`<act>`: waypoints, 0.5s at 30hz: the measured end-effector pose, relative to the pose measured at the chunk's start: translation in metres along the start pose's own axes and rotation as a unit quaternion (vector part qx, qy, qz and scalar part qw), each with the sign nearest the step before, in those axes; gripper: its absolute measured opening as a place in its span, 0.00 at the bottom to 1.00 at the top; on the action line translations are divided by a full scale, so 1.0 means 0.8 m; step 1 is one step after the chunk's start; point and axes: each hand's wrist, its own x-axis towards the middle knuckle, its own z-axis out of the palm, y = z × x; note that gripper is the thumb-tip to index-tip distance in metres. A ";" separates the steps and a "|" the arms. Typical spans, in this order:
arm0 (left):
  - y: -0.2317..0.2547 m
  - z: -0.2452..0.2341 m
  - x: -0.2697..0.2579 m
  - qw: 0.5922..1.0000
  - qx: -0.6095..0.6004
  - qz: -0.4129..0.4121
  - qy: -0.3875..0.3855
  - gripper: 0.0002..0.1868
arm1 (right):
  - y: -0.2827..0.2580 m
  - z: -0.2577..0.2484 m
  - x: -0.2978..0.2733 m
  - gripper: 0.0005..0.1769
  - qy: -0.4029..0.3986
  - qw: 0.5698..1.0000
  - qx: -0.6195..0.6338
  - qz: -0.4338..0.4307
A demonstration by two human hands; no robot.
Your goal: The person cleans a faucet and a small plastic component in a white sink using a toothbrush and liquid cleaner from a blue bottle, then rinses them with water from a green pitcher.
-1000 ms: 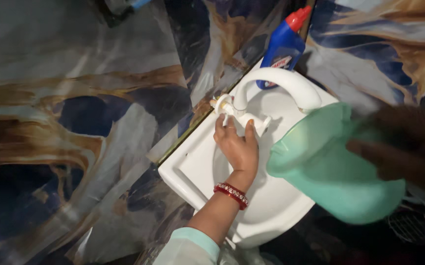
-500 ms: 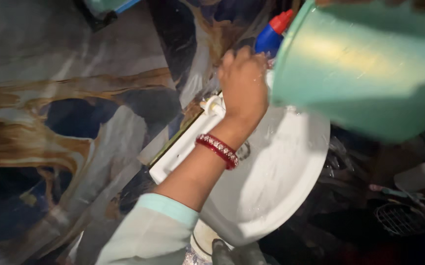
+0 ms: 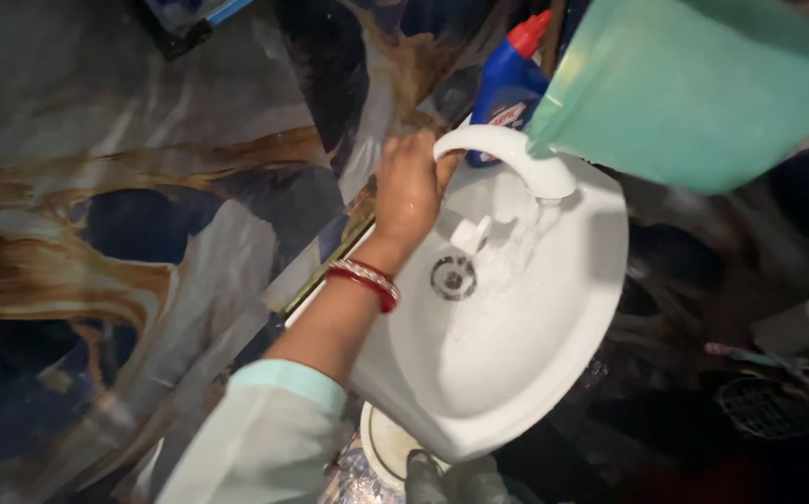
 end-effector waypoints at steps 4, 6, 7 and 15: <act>-0.014 0.030 -0.038 0.996 0.015 -0.069 0.052 0.18 | 0.013 0.000 0.011 0.15 -0.010 1.000 -0.011 -0.013; -0.012 0.041 -0.057 0.993 0.066 -0.064 0.078 0.23 | 0.015 0.010 0.023 0.15 -0.018 0.999 -0.021 -0.033; -0.012 0.045 -0.064 0.990 0.090 -0.060 0.087 0.26 | 0.017 0.020 0.028 0.15 -0.023 0.999 -0.021 -0.041; -0.009 0.043 -0.087 0.984 0.121 -0.109 0.068 0.18 | 0.046 0.217 0.040 0.19 -0.109 0.981 -0.023 -0.155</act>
